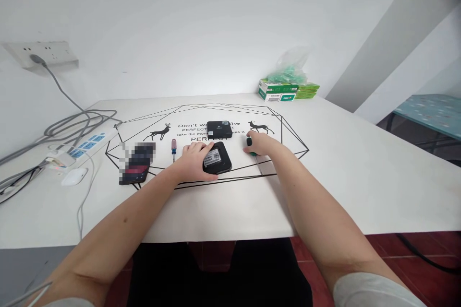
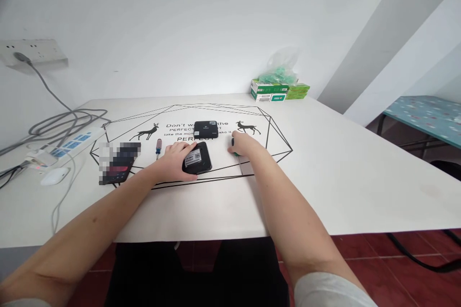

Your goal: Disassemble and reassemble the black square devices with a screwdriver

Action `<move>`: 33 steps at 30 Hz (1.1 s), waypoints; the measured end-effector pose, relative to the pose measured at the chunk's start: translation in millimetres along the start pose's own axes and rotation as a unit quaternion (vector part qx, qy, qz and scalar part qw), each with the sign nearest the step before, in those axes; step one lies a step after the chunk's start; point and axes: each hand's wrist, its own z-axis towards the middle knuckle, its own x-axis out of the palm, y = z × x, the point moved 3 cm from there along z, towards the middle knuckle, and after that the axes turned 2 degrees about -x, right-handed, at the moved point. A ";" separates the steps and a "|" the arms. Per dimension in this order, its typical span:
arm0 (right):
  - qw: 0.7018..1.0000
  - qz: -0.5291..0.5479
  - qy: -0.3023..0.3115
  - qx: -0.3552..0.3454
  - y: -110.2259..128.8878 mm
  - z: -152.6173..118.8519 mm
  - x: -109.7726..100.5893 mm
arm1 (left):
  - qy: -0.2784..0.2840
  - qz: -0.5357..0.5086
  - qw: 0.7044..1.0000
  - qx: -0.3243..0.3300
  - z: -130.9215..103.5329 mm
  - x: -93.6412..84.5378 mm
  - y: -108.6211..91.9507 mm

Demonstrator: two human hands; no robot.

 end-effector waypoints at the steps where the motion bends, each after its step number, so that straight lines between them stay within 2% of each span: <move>1: 1.000 0.010 -0.011 -0.014 3.7 -0.4 0.5 | 0.007 -0.001 1.000 0.011 0.5 1.8 1.7; 3: 0.997 0.042 -0.046 -0.041 12.3 -2.9 -1.3 | 0.015 -0.006 0.999 0.034 1.3 5.0 4.2; 5: 0.979 0.125 -0.121 -0.105 23.8 -8.5 -6.8 | 0.020 -0.015 0.998 0.050 1.4 7.7 5.1; 7: 0.930 0.230 -0.212 -0.195 36.3 -18.2 -12.8 | 0.024 -0.022 0.998 0.052 1.1 9.5 4.6; 9: 0.878 0.301 -0.266 -0.261 47.5 -29.3 -14.1 | 0.028 -0.029 0.998 0.055 0.6 10.3 2.4; 12: 0.844 0.333 -0.297 -0.296 60.6 -41.9 -8.1 | 0.034 -0.047 0.996 0.066 0.6 11.1 -1.8; 19: 0.852 0.281 -0.284 -0.338 69.8 -44.2 10.4 | 0.047 -0.053 0.995 0.074 4.5 18.0 -4.2; 33: 0.856 0.287 -0.275 -0.331 66.2 -38.8 16.4 | 0.028 -0.086 0.992 0.091 7.7 22.1 0.0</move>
